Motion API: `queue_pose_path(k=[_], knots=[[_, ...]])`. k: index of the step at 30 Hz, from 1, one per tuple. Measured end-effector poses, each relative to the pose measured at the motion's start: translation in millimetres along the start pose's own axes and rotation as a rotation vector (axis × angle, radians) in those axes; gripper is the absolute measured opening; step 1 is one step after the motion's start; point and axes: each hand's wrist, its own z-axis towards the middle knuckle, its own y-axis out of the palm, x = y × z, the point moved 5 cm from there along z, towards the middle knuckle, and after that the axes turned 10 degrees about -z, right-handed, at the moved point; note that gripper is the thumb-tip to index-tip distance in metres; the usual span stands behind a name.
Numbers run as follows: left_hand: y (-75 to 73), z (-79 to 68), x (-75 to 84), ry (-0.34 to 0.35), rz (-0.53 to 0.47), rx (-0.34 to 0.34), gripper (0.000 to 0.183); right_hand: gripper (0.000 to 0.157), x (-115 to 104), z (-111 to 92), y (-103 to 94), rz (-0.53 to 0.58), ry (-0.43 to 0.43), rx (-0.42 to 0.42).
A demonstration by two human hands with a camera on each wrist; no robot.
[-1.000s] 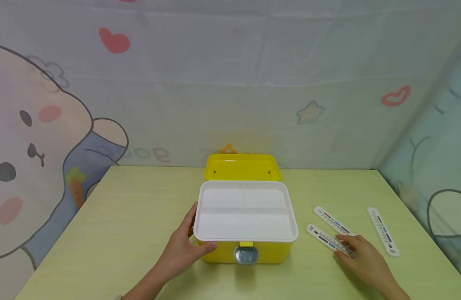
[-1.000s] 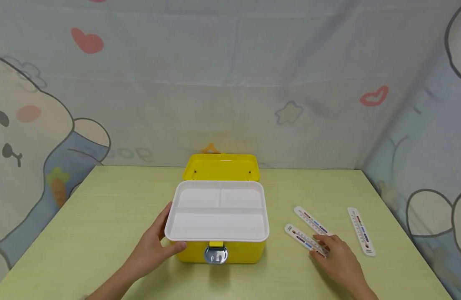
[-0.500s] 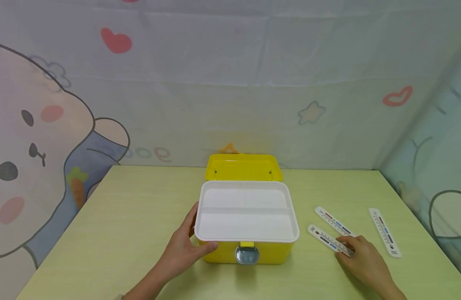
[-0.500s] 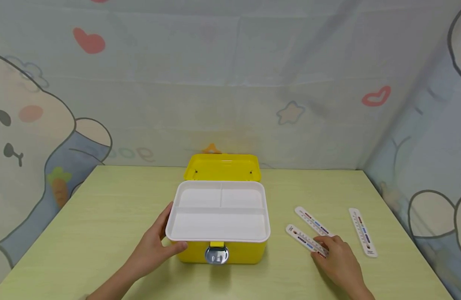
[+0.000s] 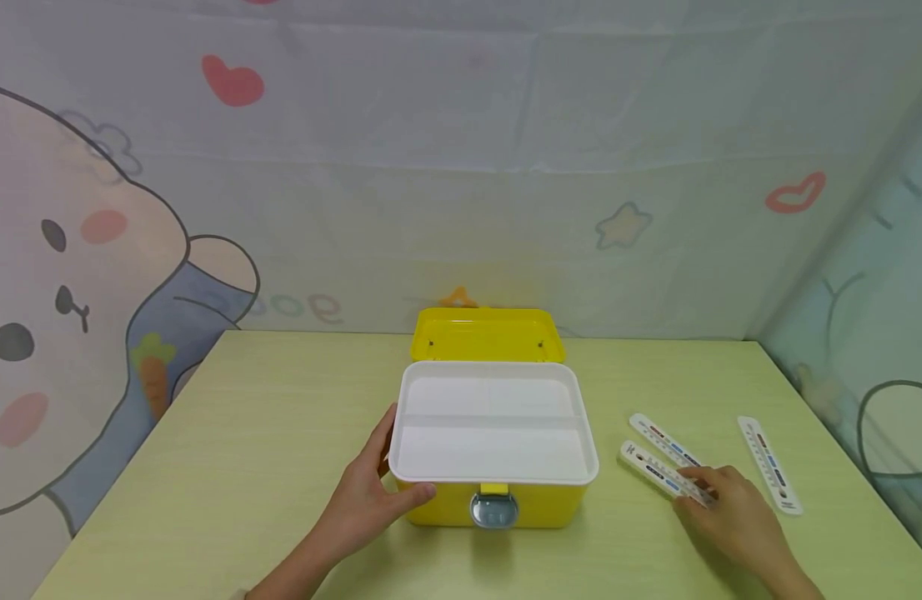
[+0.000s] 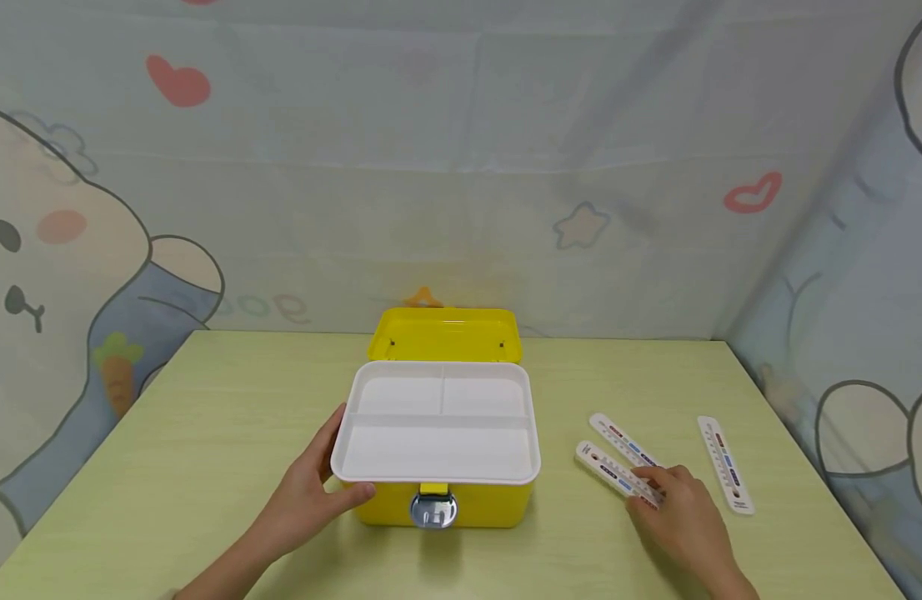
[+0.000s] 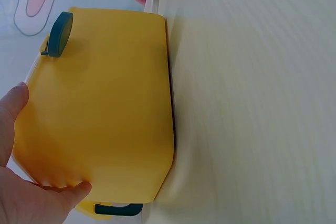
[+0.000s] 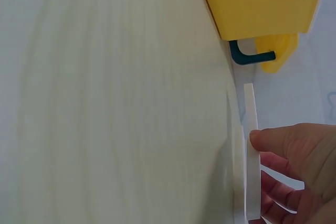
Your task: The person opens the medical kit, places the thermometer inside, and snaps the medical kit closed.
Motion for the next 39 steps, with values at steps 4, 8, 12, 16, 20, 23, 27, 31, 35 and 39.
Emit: queue_pose_path(k=[4,8,12,16,20,23,27,31,35,39], knots=[[-0.4,-0.3,-0.3,0.002,0.002,0.000,0.104,0.033,2,3,-5.5,-0.014,-0.040,0.054],[-0.9,-0.4,-0.8,0.002,0.002,0.002,0.104,0.032,4,7,-11.1,-0.013,-0.043,0.060],[-1.1,-0.6,-1.0,-0.001,-0.001,0.002,0.104,0.031,5,11,-16.9,0.003,-0.035,0.041],[-0.5,-0.4,-1.3,-0.003,-0.005,0.000,0.104,0.031,6,16,-23.4,0.028,-0.041,0.020],[0.1,0.1,-0.8,-0.007,-0.004,0.000,0.104,0.030,5,22,-31.4,0.039,-0.064,0.039],[0.6,0.6,-0.5,-0.005,0.002,0.000,0.104,0.030,4,26,-36.3,0.046,-0.081,0.056],[1.4,1.2,-1.0,0.008,0.005,0.000,0.103,0.031,2,31,-40.8,0.058,-0.083,0.049],[1.5,0.8,-0.6,0.013,-0.007,0.000,0.102,0.032,-2,35,-44.7,0.054,-0.084,0.032],[1.4,-0.1,0.7,0.014,-0.014,-0.002,0.101,0.032,-5,39,-47.5,0.054,-0.080,0.020],[1.1,-0.8,0.8,0.015,-0.014,-0.001,0.102,0.033,-8,43,-50.6,0.063,-0.085,0.021]])
